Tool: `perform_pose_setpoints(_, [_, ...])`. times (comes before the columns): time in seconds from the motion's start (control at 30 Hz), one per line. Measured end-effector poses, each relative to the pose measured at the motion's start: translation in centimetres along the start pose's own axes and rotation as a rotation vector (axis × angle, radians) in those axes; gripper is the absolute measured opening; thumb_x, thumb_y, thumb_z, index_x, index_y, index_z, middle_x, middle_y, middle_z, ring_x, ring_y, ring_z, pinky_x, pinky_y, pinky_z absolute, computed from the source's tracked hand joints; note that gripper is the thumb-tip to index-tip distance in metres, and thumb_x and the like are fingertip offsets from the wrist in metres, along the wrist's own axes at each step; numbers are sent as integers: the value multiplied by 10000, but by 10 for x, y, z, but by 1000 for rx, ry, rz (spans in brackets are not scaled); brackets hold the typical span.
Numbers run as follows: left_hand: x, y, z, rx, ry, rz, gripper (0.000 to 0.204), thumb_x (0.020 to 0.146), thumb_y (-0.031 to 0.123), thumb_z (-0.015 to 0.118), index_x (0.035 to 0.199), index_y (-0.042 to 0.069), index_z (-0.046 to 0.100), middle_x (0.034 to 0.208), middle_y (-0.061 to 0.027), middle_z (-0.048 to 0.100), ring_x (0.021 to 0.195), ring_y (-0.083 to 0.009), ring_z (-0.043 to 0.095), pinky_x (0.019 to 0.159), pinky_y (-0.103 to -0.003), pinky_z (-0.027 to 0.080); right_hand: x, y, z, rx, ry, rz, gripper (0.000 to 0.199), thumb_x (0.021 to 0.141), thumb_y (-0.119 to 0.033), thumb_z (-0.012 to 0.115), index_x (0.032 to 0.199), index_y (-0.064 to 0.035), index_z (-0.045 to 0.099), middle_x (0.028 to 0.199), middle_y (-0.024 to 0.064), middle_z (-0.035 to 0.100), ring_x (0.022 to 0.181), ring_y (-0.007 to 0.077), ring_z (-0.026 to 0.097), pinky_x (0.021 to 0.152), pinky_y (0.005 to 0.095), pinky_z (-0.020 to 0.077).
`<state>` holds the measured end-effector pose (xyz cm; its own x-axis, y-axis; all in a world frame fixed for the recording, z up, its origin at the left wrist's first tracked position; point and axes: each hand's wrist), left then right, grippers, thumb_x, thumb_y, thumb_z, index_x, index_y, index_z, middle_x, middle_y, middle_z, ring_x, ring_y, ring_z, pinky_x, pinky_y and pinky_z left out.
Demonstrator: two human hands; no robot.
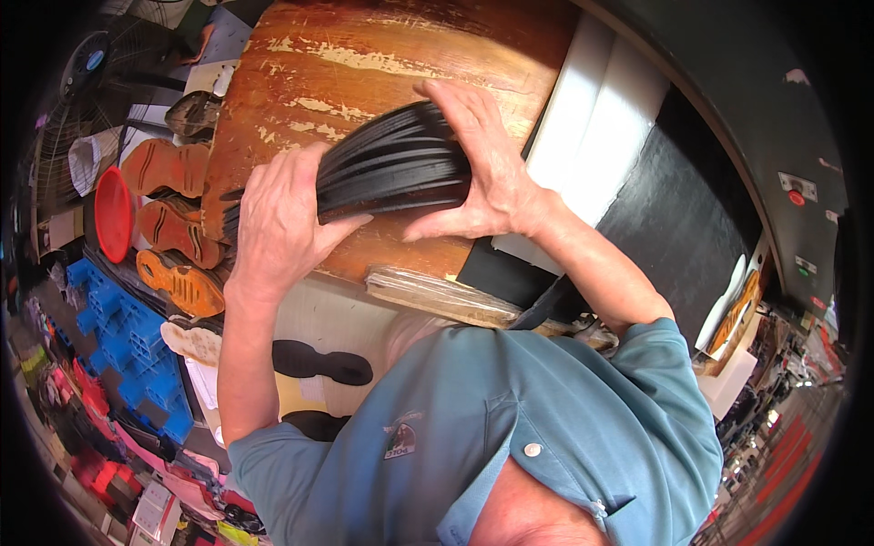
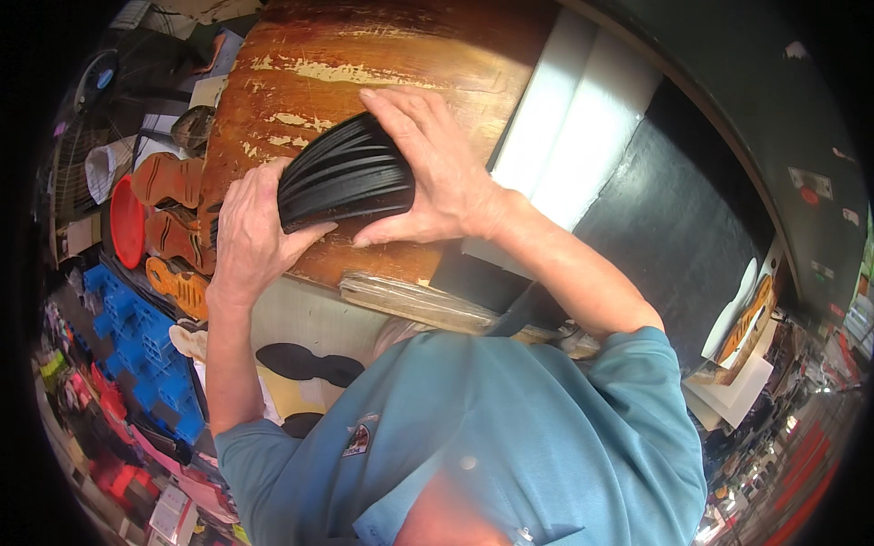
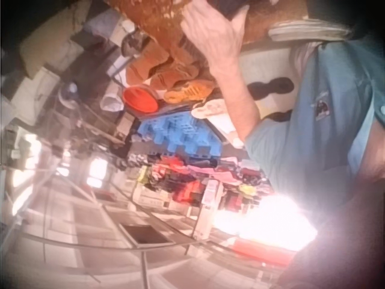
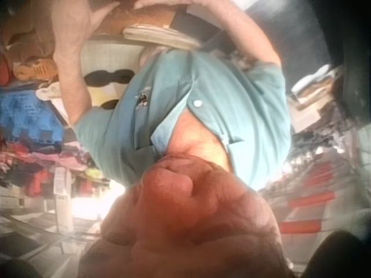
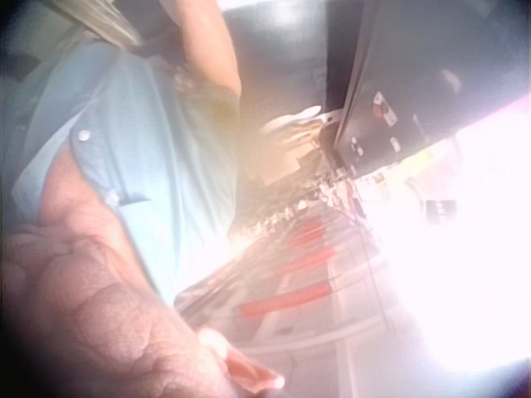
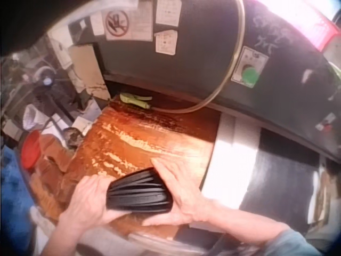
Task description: The person uses a green air nozzle to blow air onto a stack of black shoe insoles, then separates and inspects them by hand. The person repeats this process on multiple insoles, turning them over and blowing air into the grooves before stacking them on the workbench.
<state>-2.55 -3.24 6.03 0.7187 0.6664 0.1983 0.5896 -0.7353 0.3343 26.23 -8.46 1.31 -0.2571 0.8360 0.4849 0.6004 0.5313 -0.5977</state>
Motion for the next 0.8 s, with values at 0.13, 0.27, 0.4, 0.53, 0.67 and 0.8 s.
perform_pose_setpoints(0.13, [-1, 2, 4, 29, -28, 18, 864, 735, 290, 985, 1421, 16, 537, 1231, -194, 678, 1181, -423, 657, 1030, -539, 491, 2, 6, -8, -25, -59, 17, 1506, 617, -698, 999, 1739, -24, 254, 1708, 312, 327, 1552, 500, 385, 1266, 593, 376])
perform_pose_setpoints(0.27, [2, 7, 9, 39, 46, 77, 869, 733, 234, 990, 1445, 26, 537, 1359, -211, 653, 1363, -443, 604, 1165, -547, 461, 3, 5, -8, 4, -136, 52, 1504, 618, -683, 1001, 1742, -30, 244, 1740, 290, 290, 1583, 490, 356, 1288, 586, 357])
perform_pose_setpoints(0.4, [5, 12, 16, -63, 47, 63, 872, 725, 199, 987, 1452, 33, 533, 1392, -209, 640, 1397, -453, 586, 1183, -551, 461, 3, -2, -25, -8, -227, 153, 1428, 673, -628, 996, 1746, -57, 245, 1752, 288, 282, 1601, 495, 331, 1302, 586, 349])
perform_pose_setpoints(0.53, [4, 11, 20, -164, 39, -15, 787, 736, 157, 976, 1391, 32, 558, 1315, -213, 672, 1273, -438, 660, 1062, -512, 545, 2, -18, -14, 77, -351, 142, 1333, 742, -539, 987, 1748, -75, 246, 1684, 288, 425, 1537, 504, 440, 1268, 570, 407])
perform_pose_setpoints(0.67, [12, 6, 18, -171, -73, -36, 628, 798, 235, 959, 1241, 18, 571, 1112, -200, 702, 1028, -431, 717, 874, -498, 594, 9, -21, -7, 98, -451, 296, 923, 839, -316, 941, 1589, -39, 481, 1369, 226, 720, 1236, 444, 709, 1052, 513, 583])
perform_pose_setpoints(0.8, [19, 18, 5, -180, -50, -102, 590, 821, 277, 951, 1198, 14, 581, 1042, -191, 699, 958, -438, 719, 813, -507, 594, 25, -20, -29, 91, -388, 335, 641, 813, -250, 939, 1359, -53, 667, 1135, 195, 778, 1066, 392, 758, 918, 475, 612])
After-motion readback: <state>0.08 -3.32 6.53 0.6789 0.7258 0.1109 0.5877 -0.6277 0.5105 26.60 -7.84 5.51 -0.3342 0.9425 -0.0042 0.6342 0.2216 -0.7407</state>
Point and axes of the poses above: each hand's wrist, its own x-axis towards the middle knuckle, its own z-axis out of the palm, y = z × x
